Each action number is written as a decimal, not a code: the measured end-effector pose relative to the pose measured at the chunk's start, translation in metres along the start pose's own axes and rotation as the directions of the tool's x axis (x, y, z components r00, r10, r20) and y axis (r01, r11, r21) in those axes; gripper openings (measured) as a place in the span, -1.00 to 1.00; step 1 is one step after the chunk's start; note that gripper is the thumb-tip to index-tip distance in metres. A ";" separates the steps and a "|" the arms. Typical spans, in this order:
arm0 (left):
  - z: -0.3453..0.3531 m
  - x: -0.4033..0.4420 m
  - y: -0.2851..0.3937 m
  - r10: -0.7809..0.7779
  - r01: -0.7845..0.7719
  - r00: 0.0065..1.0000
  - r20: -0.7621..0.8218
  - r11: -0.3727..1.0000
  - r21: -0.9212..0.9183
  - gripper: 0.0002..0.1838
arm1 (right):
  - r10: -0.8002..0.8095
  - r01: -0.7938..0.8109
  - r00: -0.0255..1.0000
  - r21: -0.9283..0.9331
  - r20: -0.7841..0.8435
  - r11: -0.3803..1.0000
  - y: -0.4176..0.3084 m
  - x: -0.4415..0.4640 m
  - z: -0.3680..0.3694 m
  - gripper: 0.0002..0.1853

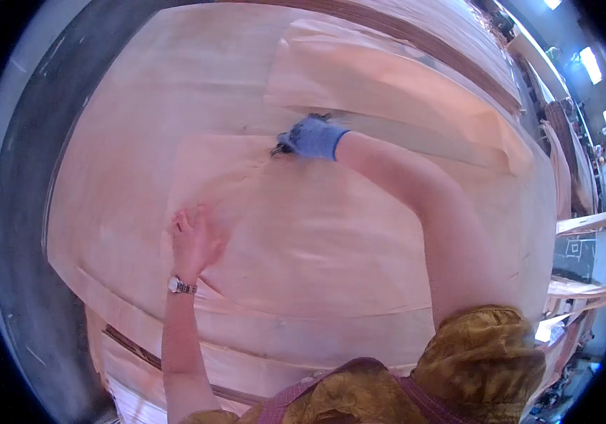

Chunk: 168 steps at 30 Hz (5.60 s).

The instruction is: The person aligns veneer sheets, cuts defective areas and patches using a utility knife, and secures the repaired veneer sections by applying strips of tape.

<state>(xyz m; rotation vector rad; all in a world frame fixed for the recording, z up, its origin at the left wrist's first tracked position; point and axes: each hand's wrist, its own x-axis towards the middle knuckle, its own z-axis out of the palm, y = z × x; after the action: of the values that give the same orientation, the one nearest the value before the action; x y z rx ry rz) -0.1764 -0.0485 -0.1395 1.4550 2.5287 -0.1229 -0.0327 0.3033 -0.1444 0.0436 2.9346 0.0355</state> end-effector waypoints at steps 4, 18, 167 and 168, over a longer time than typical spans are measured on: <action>-0.017 0.063 0.075 0.166 -0.239 0.947 -0.276 0.936 -0.257 0.06 | 0.170 -0.170 0.985 -0.018 -0.016 0.985 0.008 -0.015 0.014 -0.75; -0.039 0.129 0.185 0.159 -0.158 0.987 -0.008 0.986 0.044 0.03 | 0.527 -0.517 0.844 0.112 -0.097 0.849 0.062 -0.258 0.073 -0.79; -0.199 -0.348 -0.101 -0.462 -0.735 0.579 -0.672 0.061 -0.675 -0.23 | 0.342 0.094 0.921 0.957 -0.188 0.274 -0.478 -0.435 -0.148 -0.76; -0.198 -0.341 -0.098 -0.412 -0.723 0.628 -0.660 0.004 -0.691 -0.20 | 0.377 0.031 0.918 0.969 -0.124 0.244 -0.475 -0.442 -0.148 -0.76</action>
<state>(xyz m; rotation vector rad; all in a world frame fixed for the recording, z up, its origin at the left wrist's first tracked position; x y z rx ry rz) -0.1248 -0.3490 0.1287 1.0367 1.5300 2.3904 0.3565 -0.1889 0.0784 0.6152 2.6478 -1.9395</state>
